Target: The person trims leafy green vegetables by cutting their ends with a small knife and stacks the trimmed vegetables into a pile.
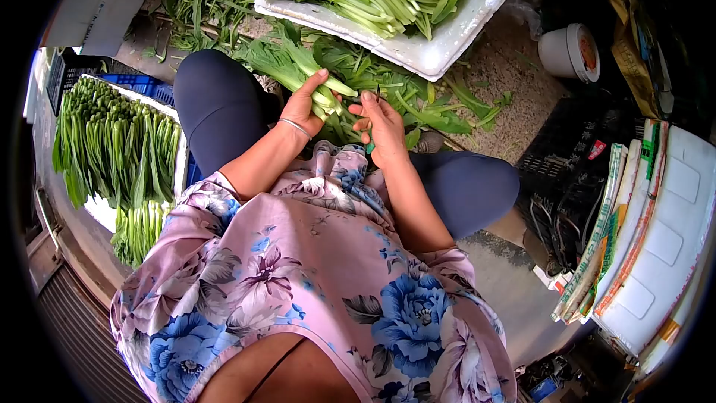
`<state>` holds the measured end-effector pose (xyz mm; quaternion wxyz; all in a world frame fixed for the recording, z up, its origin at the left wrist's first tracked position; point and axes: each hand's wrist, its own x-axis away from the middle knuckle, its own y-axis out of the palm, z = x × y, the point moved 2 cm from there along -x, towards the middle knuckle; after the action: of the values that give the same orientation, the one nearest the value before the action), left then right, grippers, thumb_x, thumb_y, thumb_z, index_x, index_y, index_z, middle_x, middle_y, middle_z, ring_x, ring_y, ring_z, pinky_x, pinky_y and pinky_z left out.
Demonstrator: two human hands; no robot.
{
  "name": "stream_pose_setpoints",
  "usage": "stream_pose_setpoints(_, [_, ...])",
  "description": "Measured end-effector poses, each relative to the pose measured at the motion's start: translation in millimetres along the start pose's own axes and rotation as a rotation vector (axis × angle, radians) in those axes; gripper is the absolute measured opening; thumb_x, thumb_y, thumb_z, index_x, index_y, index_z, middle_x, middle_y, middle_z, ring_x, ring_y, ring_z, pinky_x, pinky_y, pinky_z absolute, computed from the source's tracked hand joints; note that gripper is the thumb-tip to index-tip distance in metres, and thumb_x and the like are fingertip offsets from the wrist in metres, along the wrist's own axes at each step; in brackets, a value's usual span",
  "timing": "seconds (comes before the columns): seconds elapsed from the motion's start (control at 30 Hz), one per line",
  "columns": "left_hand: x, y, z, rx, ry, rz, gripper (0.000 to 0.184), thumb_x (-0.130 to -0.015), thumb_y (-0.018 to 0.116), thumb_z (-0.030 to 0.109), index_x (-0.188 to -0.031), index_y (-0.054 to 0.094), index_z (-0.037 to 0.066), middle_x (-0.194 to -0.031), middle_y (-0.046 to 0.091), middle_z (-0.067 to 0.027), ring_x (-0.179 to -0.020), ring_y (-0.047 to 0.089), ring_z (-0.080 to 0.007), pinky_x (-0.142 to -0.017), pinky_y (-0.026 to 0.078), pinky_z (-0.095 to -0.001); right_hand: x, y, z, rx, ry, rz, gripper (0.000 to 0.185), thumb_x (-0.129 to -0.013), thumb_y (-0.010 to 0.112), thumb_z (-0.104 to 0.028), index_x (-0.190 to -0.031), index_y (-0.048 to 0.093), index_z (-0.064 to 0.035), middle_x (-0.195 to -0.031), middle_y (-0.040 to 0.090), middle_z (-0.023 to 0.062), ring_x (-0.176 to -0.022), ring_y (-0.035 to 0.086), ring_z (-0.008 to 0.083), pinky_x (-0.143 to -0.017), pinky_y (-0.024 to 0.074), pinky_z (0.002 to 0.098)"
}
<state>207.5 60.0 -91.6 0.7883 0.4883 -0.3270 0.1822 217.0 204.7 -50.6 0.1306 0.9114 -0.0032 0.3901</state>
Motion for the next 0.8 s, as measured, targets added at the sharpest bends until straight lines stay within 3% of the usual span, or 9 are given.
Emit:
stream_pose_setpoints(0.07, [-2.0, -1.2, -3.4, -0.021, -0.02, -0.007, 0.022, -0.073, 0.068, 0.017, -0.087, 0.053, 0.009, -0.074, 0.057, -0.0054, -0.062, 0.056, -0.0187, -0.058, 0.049, -0.0312, -7.2, 3.9, -2.8, 0.098, -0.162, -0.051, 0.025, -0.08, 0.062, -0.024, -0.093, 0.057, -0.003, -0.077, 0.058, 0.0033, -0.056, 0.047, 0.0052, -0.04, 0.0316, 0.017])
stream_pose_setpoints(0.3, [1.2, 2.2, 4.2, -0.024, 0.028, -0.068, 0.023, -0.074, 0.067, 0.016, -0.088, 0.053, 0.005, -0.075, 0.057, -0.0063, -0.067, 0.058, -0.0194, -0.062, 0.05, -0.0325, -28.7, 14.7, -17.1, 0.307, -0.157, -0.133, 0.018, -0.078, 0.063, -0.017, -0.087, 0.059, -0.0013, -0.07, 0.057, 0.0009, -0.055, 0.046, 0.0035, -0.042, 0.0322, 0.0157])
stream_pose_setpoints(0.37, [-1.5, 0.6, 10.3, -0.015, 0.042, -0.083, 0.021, -0.075, 0.066, 0.015, -0.087, 0.053, 0.005, -0.076, 0.057, -0.0067, -0.067, 0.058, -0.0198, -0.061, 0.051, -0.0332, -59.6, 9.9, -38.5, 0.436, -0.381, -0.026, 0.019, -0.076, 0.064, -0.017, -0.088, 0.059, -0.0019, -0.067, 0.058, 0.0033, -0.057, 0.052, 0.0094, -0.047, 0.0389, 0.0207])
stream_pose_setpoints(0.5, [-8.2, -0.3, 8.4, 0.135, 0.04, -0.092, 0.021, -0.074, 0.066, 0.014, -0.086, 0.052, 0.006, -0.075, 0.056, -0.0059, -0.065, 0.058, -0.0206, -0.058, 0.052, -0.0336, -111.3, 10.9, -84.9, 1.173, -1.141, 0.486, 0.023, -0.07, 0.063, -0.011, -0.093, 0.06, -0.0094, -0.089, 0.059, 0.0062, -0.079, 0.057, 0.0272, -0.068, 0.0456, 0.0345])
stream_pose_setpoints(0.7, [-8.4, -1.3, 14.6, 0.179, 0.052, -0.104, 0.022, -0.073, 0.067, 0.014, -0.087, 0.051, 0.007, -0.077, 0.056, -0.0058, -0.067, 0.057, -0.0205, -0.058, 0.052, -0.0335, -136.3, 18.4, -105.6, 1.452, -1.132, 0.309, 0.026, -0.07, 0.064, -0.016, -0.096, 0.061, -0.0132, -0.091, 0.056, 0.0062, -0.084, 0.055, 0.0271, -0.069, 0.045, 0.0347])
stream_pose_setpoints(0.8, [-9.3, -1.3, 13.4, 0.189, 0.045, -0.107, 0.022, -0.074, 0.066, 0.014, -0.088, 0.052, 0.007, -0.079, 0.056, -0.0058, -0.069, 0.057, -0.0208, -0.058, 0.052, -0.0336, -130.5, 20.0, -117.2, 1.318, -1.146, 0.292, 0.02, -0.075, 0.062, -0.017, -0.093, 0.061, -0.0087, -0.088, 0.059, 0.0088, -0.076, 0.057, 0.0251, -0.065, 0.0452, 0.0335])
